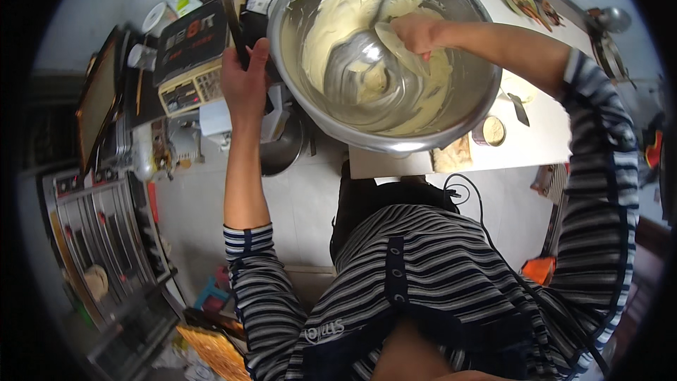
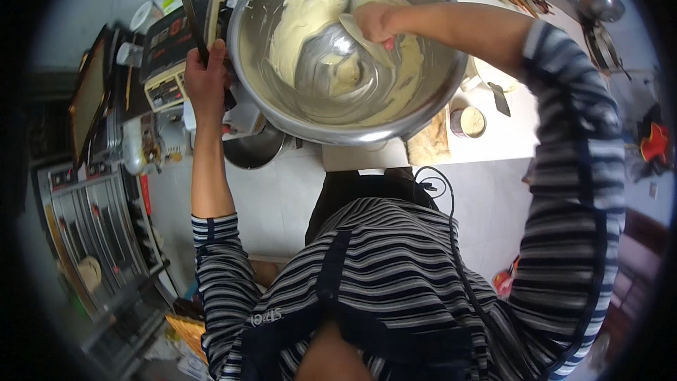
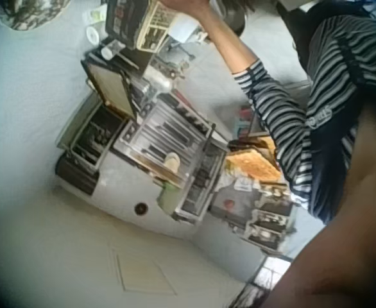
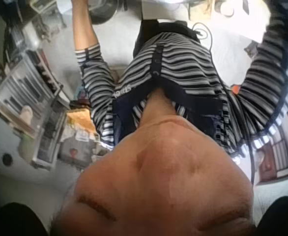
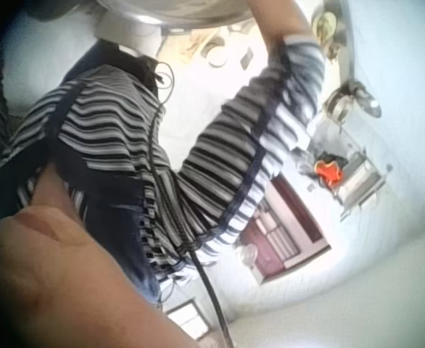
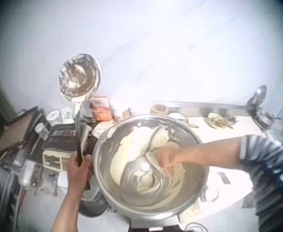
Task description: The person scoops dough from a stand mixer bowl into a white bowl using a ladle and a bench scraper, then washes the mixer whisk attachment in the sink with a sponge and running water.
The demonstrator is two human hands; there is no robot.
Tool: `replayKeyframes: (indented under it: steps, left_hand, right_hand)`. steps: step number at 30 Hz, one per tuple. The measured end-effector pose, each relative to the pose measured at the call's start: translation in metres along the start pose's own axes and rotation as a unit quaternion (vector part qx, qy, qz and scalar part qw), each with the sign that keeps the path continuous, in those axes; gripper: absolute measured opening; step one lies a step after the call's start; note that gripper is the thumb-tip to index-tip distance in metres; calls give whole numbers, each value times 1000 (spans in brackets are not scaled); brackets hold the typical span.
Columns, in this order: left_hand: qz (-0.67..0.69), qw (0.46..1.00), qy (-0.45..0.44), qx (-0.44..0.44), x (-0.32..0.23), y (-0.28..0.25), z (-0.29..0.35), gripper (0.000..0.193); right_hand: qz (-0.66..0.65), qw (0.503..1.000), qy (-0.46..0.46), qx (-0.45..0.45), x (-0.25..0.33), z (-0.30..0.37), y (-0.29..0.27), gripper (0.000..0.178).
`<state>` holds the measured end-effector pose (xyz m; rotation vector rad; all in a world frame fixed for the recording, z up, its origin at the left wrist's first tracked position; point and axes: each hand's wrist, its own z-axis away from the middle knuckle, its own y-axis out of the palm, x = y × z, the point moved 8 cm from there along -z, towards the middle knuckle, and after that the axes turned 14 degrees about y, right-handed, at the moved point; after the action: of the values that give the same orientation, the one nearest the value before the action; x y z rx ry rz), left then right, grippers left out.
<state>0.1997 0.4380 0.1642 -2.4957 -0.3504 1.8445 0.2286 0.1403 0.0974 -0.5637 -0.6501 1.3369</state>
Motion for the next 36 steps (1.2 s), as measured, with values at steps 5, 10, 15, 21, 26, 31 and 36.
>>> replayKeyframes:
  steps: [5, 10, 15, 21, 26, 31, 36]
  left_hand:
    - [32, 998, 28, 48, 8, 24, -33, 33]
    - [59, 994, 35, 85, 10, 36, -42, 30]
    - [95, 991, 26, 93, 13, 41, -33, 27]
    - [101, 988, -32, 108, 10, 36, -5, 26]
    - [159, 981, -14, 109, 20, 43, -27, 24]
    - [142, 985, 23, 93, 29, 52, -32, 24]
    - [98, 990, 34, 90, 22, 46, -16, 22]
  right_hand:
    - [38, 990, 132, -17, -34, -83, 40, 24]
    - [23, 990, 84, -111, -36, -106, 65, 27]
    - [67, 990, 37, -116, -33, -114, 79, 36]
    - [-7, 991, 25, -135, -39, -111, 75, 17]
    - [21, 992, -22, -124, -27, -102, 67, 15]
    - [51, 995, -10, -81, -15, -98, 98, 25]
    - [-75, 997, 20, -24, 5, -89, 146, 34]
